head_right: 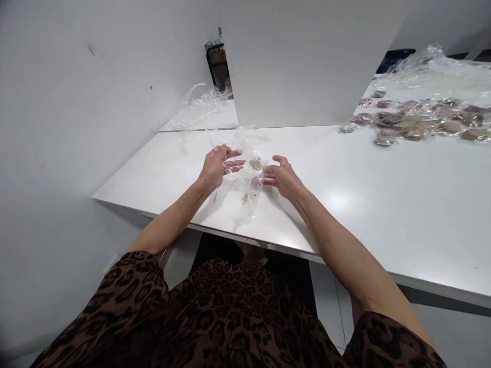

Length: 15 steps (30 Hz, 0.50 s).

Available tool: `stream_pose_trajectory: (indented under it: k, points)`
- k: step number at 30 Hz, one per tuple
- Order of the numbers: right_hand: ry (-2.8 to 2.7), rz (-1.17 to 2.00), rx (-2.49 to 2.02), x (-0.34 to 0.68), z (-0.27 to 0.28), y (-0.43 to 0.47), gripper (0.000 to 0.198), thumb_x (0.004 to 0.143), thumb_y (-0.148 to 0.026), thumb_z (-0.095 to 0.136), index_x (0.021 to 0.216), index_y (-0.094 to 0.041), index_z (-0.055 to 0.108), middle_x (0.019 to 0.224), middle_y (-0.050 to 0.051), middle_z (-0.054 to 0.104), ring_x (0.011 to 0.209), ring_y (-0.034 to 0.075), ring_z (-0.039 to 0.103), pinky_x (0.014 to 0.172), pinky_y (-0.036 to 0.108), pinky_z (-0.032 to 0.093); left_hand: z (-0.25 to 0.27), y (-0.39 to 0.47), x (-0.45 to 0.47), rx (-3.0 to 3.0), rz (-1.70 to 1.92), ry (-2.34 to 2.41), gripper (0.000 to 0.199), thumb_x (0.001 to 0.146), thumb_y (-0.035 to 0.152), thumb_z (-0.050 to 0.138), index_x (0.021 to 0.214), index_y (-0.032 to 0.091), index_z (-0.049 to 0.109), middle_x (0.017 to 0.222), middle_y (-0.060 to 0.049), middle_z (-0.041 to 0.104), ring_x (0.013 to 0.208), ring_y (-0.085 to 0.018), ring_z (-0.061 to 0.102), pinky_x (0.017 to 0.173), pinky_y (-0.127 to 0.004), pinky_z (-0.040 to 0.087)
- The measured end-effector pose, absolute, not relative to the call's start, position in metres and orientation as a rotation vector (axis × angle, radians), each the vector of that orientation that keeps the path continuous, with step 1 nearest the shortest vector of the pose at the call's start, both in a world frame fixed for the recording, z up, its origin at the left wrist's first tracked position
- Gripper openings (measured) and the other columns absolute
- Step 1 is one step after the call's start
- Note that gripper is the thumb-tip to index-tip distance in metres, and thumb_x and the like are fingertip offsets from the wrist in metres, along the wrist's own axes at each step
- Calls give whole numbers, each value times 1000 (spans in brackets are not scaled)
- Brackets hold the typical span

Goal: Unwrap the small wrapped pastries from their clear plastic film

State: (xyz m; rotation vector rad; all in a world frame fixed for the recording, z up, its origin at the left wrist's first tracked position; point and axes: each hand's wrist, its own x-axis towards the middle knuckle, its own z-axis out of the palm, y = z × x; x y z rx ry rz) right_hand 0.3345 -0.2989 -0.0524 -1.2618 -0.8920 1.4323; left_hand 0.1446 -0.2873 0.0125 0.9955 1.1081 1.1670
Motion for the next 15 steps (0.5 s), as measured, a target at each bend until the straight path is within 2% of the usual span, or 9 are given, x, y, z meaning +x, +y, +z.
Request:
stream_pose_trajectory:
  k: [4, 7, 10, 13, 15]
  points:
    - [-890, 1140, -1433, 343, -63, -290, 61, 75, -23, 64, 133, -26, 48, 130, 13, 62, 114, 28, 64, 89, 45, 60, 20, -285, 135, 979, 1232, 1109, 35, 98, 51, 64, 94, 19, 50, 116, -11, 75, 87, -20, 77, 73, -27, 57]
    - [-1219, 790, -1310, 341, -68, -292, 47, 86, -39, 63, 130, -26, 54, 136, 14, 62, 126, 31, 58, 101, 54, 53, 23, -284, 133, 997, 1231, 1117, 38, 96, 53, 67, 94, 20, 51, 117, -11, 75, 90, -21, 78, 73, -28, 57]
    - [-1638, 693, -1150, 334, -69, -298, 50, 91, -57, 61, 128, -24, 62, 143, 15, 60, 136, 35, 51, 110, 60, 45, 26, -283, 133, 1036, 1224, 1115, 40, 95, 57, 66, 95, 20, 52, 119, -12, 75, 90, -22, 78, 72, -27, 57]
    - [-1856, 754, -1198, 328, -71, -300, 53, 84, -50, 69, 128, -20, 64, 141, 17, 61, 138, 39, 49, 113, 61, 42, 34, -283, 133, 1076, 1246, 1098, 42, 94, 60, 65, 97, 20, 54, 120, -11, 75, 89, -22, 78, 69, -27, 58]
    - [-1793, 845, -1272, 330, -74, -297, 50, 82, -37, 66, 128, -18, 63, 136, 17, 64, 127, 36, 58, 104, 55, 50, 41, -282, 131, 1100, 1272, 1102, 43, 94, 63, 65, 98, 21, 56, 119, -10, 75, 88, -22, 79, 66, -26, 57]
